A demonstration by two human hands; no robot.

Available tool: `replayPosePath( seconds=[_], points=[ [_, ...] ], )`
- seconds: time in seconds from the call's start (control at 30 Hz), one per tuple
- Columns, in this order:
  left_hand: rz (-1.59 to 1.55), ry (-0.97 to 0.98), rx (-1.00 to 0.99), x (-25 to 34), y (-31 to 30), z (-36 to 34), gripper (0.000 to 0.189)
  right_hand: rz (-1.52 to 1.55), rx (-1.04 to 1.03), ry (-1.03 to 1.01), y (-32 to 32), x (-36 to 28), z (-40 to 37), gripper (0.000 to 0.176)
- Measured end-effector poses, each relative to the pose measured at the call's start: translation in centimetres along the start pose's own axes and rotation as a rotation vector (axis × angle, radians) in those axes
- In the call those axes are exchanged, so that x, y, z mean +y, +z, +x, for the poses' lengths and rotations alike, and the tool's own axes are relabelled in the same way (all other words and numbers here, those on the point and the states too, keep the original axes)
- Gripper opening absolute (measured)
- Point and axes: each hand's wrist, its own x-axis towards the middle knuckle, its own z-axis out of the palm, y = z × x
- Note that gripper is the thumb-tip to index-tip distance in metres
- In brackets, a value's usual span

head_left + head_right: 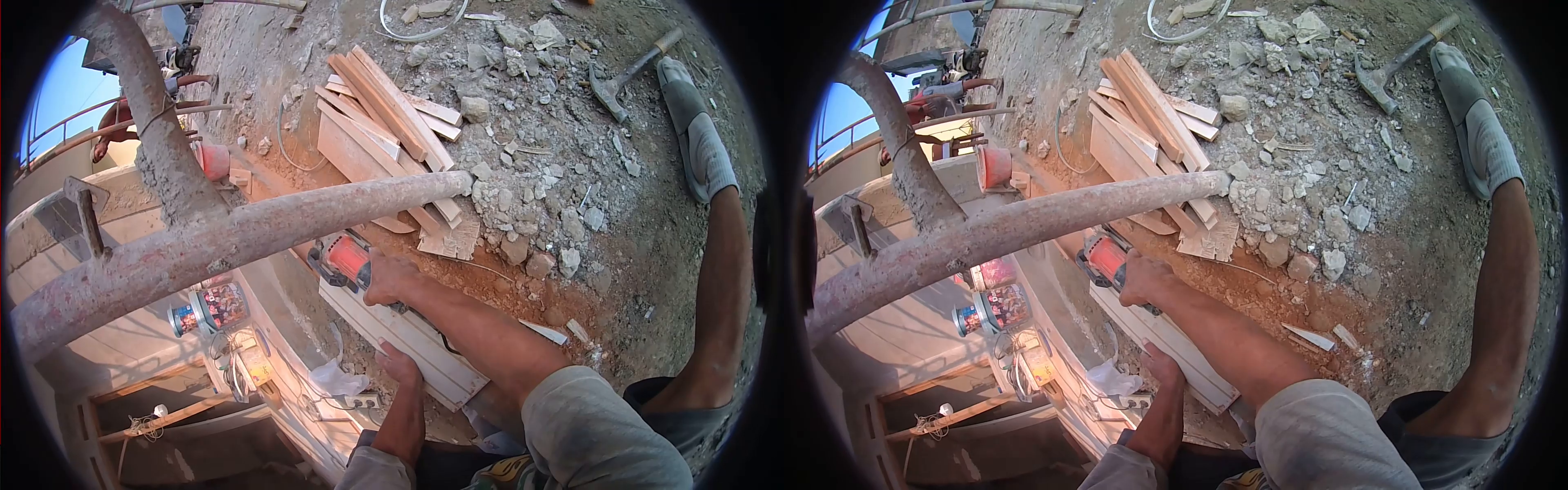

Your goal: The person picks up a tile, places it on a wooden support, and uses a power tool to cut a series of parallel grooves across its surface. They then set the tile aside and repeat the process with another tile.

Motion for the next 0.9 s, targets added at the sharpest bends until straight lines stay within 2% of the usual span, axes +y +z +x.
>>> replayPosePath(
  seconds=[0.07, 0.17, 0.4, 0.57, 0.9],
  points=[
    [-0.066, -0.057, -0.042, -0.4, 0.0, 0.3, 0.085, 0.004, -0.004, 0.001, 0.1, 0.2, -0.2, 0.078],
    [-0.059, -0.068, -0.058, 0.3, -0.3, -0.2, 0.086, -0.004, 0.008, 0.003, 0.4, 0.5, -0.2, 0.078],
    [-0.016, -0.056, -0.053, 0.0, -0.2, 0.1, 0.085, 0.005, 0.021, -0.010, 0.8, 1.0, -0.4, 0.078],
    [-0.099, -0.102, -0.063, 0.8, -0.2, -0.5, 0.081, 0.022, 0.041, -0.018, 1.0, 1.4, -0.7, 0.076],
    [-0.032, -0.015, -0.064, 0.9, -0.5, -0.6, 0.078, 0.017, -0.007, -0.024, 1.2, 2.0, -1.2, 0.092]
  ],
)
